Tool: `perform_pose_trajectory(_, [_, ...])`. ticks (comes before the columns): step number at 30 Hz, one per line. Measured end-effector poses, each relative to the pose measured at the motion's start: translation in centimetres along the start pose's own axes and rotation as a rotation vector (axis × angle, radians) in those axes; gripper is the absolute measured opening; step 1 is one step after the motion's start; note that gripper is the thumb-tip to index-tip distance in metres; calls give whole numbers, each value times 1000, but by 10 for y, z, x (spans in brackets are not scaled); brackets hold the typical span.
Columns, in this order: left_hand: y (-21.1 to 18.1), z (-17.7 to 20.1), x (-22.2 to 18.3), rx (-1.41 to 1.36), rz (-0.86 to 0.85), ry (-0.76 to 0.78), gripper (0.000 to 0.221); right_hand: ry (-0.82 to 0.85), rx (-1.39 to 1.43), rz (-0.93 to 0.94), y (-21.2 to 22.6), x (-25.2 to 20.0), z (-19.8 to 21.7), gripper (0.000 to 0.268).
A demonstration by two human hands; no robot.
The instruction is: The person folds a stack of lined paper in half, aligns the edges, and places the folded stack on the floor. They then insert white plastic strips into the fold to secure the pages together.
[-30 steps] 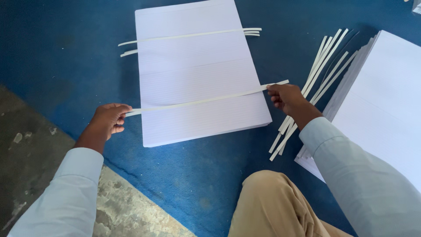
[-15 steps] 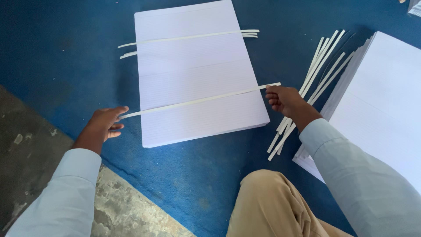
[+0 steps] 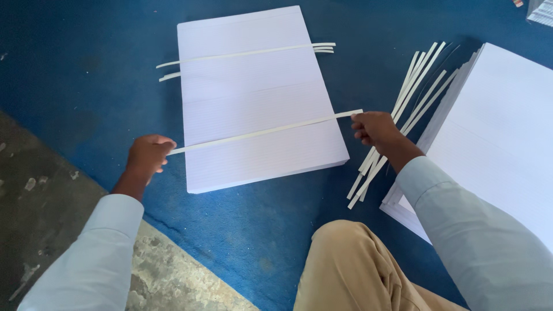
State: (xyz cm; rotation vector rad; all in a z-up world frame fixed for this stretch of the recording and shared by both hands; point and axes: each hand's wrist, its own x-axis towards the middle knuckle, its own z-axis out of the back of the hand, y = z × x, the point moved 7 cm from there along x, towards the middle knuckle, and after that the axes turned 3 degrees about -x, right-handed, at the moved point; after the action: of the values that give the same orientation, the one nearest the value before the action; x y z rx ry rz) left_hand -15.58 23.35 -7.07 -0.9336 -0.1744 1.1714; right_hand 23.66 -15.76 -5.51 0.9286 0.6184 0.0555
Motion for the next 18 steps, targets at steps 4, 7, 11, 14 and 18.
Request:
perform_pose_trajectory(4, [-9,-9,-7,5,13,-17,28,5,-134,93,6,1,2,24])
perform_pose_trajectory(7, [-18,-14,-10,17,-4,-36,27,9,-376,181,12,1,1,45])
perform_pose_trajectory(11, [-32,-21,-14,-6,-40,-67,27,60,-672,353,18,-1,-14,57])
perform_pose_trajectory(14, [-40,-27,-14,-59,-35,-85,28,77,-785,473,27,0,-23,62])
perform_pose_trajectory(18, [-46,-34,-15,-83,-44,-73,29,103,-861,384,23,4,-28,58])
